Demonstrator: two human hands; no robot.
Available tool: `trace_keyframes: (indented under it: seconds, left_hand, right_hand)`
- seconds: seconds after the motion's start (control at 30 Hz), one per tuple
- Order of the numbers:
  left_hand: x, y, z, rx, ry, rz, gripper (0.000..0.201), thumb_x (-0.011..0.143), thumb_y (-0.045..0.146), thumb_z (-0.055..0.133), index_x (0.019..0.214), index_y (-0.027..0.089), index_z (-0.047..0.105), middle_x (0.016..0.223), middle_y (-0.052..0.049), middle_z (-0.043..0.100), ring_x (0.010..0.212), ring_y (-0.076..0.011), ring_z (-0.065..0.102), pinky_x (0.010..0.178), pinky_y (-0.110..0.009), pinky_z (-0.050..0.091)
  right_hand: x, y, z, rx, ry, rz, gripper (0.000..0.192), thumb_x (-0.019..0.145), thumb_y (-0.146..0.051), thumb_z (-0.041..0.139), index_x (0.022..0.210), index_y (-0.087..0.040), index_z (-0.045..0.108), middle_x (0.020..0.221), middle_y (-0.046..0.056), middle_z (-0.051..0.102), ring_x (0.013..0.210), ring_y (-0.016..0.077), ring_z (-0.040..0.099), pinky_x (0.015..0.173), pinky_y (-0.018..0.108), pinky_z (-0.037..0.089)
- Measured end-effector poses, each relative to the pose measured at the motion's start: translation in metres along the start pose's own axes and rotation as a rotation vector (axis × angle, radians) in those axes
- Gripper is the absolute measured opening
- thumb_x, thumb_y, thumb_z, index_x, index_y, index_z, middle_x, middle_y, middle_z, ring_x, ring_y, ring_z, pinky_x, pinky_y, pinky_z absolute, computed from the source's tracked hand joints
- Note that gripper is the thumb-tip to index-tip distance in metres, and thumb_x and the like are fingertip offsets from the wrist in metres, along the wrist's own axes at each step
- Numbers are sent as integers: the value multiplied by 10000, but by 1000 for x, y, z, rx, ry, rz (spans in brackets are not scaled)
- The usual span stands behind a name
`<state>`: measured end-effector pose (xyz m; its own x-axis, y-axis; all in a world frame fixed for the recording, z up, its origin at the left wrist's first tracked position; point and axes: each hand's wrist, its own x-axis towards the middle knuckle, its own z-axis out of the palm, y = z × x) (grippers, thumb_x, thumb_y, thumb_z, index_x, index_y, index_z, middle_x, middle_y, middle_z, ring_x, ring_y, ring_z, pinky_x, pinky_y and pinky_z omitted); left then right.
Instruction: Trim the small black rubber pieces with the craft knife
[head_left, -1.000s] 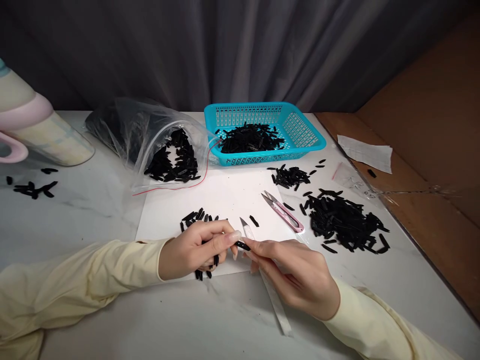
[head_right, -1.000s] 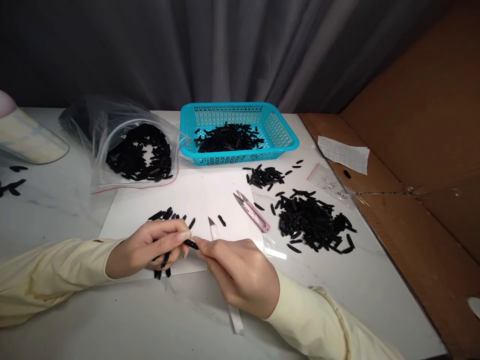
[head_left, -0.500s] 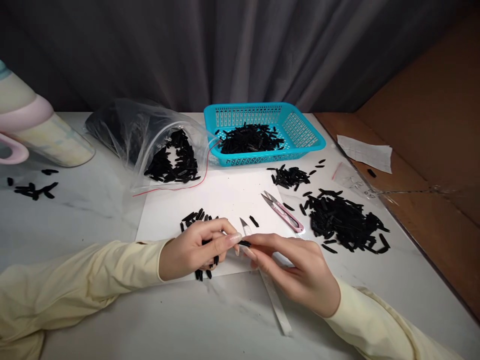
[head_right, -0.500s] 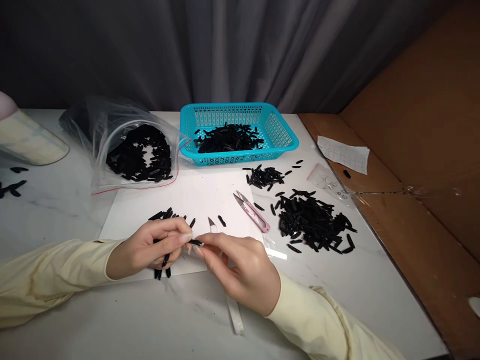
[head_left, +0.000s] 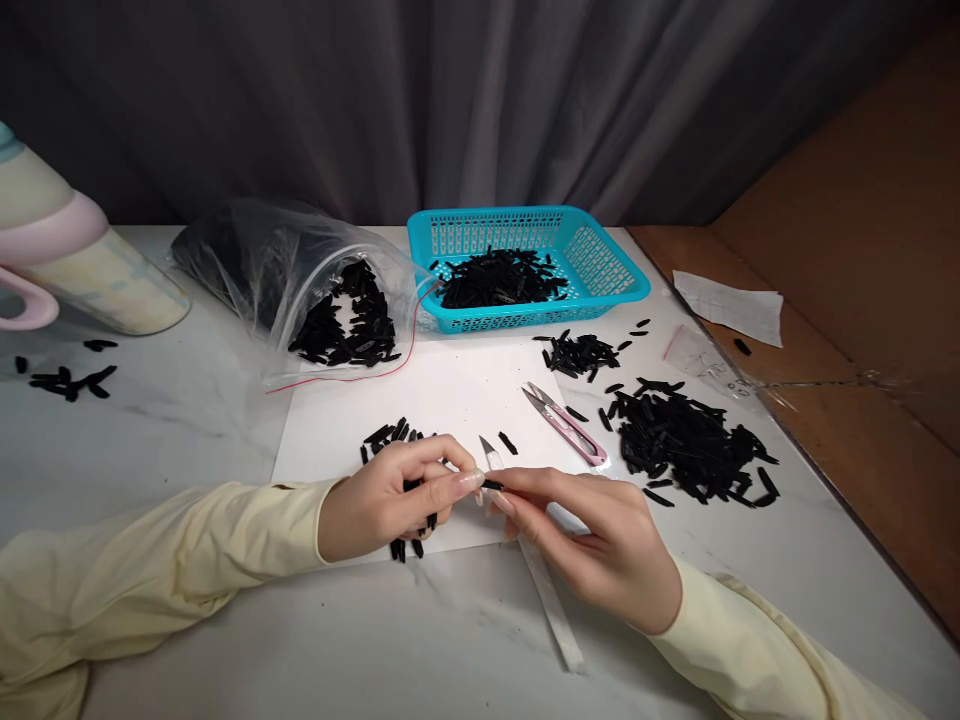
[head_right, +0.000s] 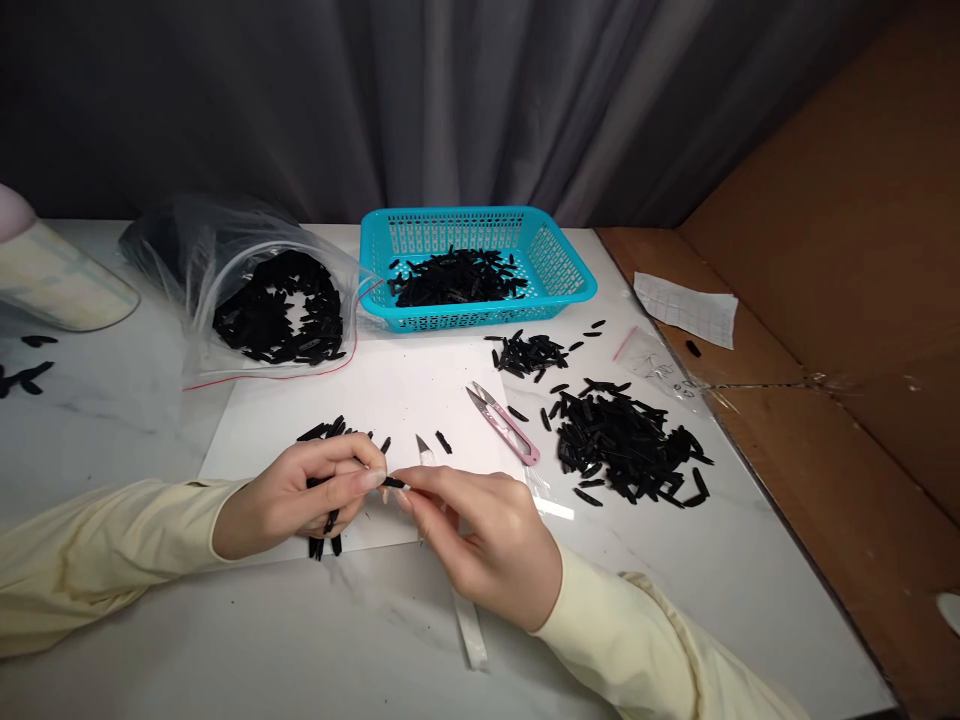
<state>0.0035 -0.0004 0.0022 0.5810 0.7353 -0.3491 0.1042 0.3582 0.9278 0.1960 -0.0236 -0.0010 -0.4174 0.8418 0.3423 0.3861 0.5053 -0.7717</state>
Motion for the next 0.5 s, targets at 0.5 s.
trace_keyframes:
  seconds: [0.5]
  left_hand:
    - [4, -5, -5, 49, -53, 53, 183, 841, 344, 507, 837, 161, 501, 460, 95, 387, 401, -35, 290, 383, -149, 274]
  right_hand:
    - [2, -2, -3, 80, -31, 156, 178, 837, -134, 539, 980, -133, 645, 636, 14, 693, 484, 91, 602, 510, 177, 496]
